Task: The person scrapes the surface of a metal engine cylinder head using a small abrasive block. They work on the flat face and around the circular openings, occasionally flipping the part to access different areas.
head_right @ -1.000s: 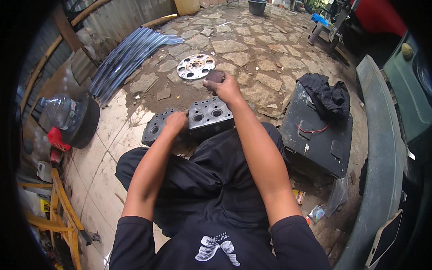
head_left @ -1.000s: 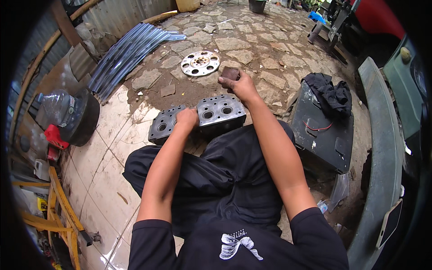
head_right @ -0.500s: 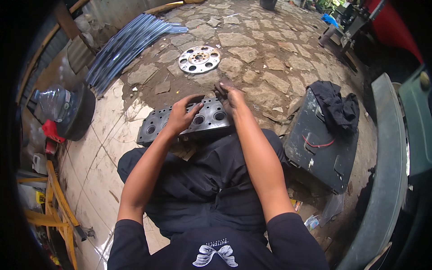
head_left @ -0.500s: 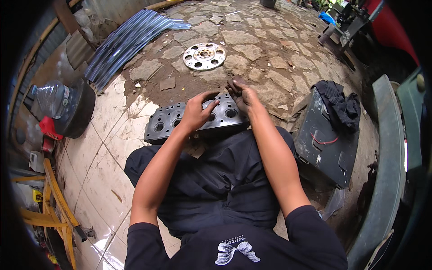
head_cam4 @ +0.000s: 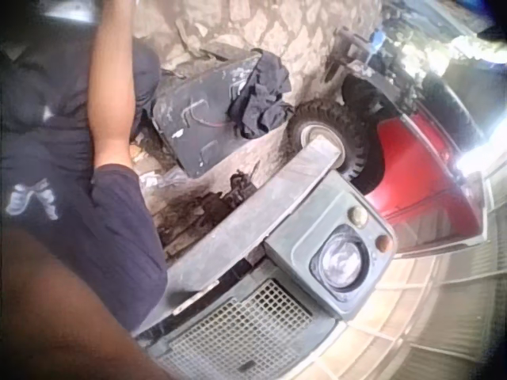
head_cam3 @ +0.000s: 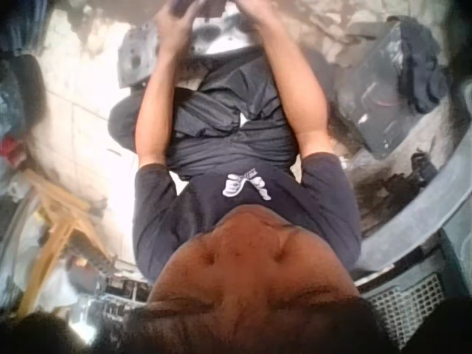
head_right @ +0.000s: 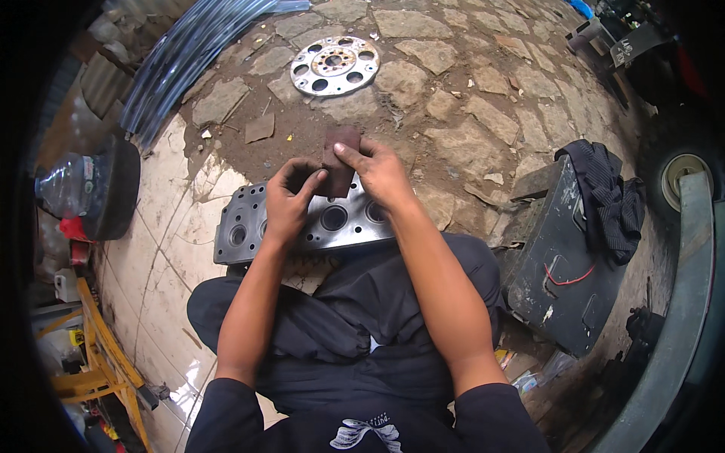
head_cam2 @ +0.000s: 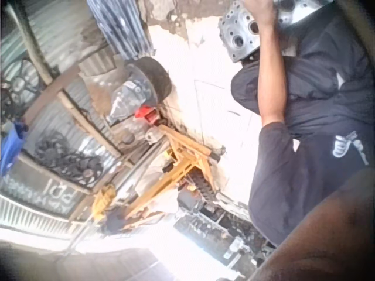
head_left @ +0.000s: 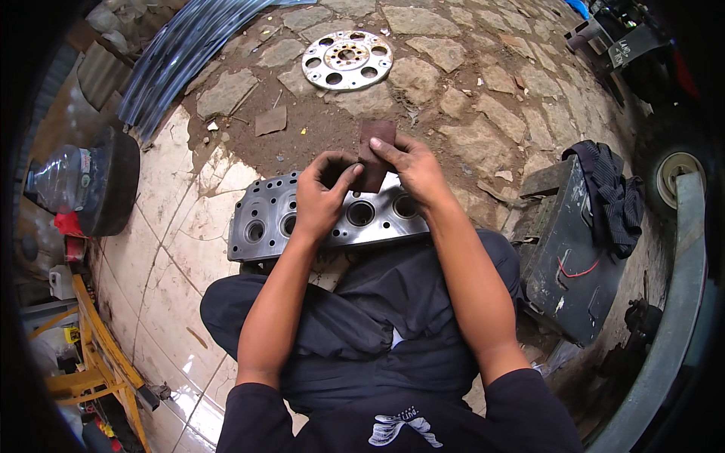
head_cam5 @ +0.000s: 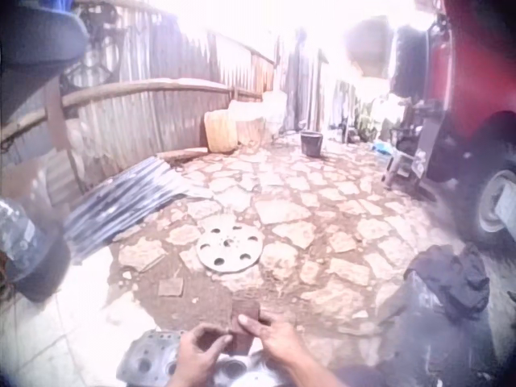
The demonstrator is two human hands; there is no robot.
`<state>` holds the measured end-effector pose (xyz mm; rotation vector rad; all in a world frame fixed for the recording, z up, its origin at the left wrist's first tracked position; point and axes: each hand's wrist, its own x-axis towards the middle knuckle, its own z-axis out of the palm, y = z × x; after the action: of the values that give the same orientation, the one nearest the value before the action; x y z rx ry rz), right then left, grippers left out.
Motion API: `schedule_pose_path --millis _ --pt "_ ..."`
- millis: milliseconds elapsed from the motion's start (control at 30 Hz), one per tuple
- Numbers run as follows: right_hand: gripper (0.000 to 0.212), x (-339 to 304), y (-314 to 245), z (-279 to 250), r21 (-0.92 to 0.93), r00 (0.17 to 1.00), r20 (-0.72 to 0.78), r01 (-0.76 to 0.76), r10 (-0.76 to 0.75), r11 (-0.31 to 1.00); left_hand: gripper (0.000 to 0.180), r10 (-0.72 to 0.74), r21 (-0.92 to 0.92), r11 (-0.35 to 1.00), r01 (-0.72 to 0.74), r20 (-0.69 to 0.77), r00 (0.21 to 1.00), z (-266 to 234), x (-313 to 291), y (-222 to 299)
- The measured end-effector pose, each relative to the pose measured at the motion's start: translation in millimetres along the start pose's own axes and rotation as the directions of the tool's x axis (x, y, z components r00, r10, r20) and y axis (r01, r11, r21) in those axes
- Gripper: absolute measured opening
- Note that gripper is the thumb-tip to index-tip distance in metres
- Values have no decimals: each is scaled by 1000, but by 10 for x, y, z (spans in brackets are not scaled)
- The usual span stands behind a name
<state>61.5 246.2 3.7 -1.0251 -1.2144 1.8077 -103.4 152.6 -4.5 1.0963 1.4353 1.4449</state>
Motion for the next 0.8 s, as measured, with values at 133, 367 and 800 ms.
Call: schedule_pose_path --millis 133,367,800 --pt "45 74 -69 -96 -155 994 37 109 -104 982 18 -38 75 996 43 -66 997 -70 -32 -35" --pt "45 -38 -248 -21 -318 989 48 150 -142 936 21 -85 24 996 87 -61 994 -77 -47 8" --pt "34 -56 -233 -101 -241 976 -75 183 -207 953 25 -54 4 999 54 57 997 -154 -129 81"
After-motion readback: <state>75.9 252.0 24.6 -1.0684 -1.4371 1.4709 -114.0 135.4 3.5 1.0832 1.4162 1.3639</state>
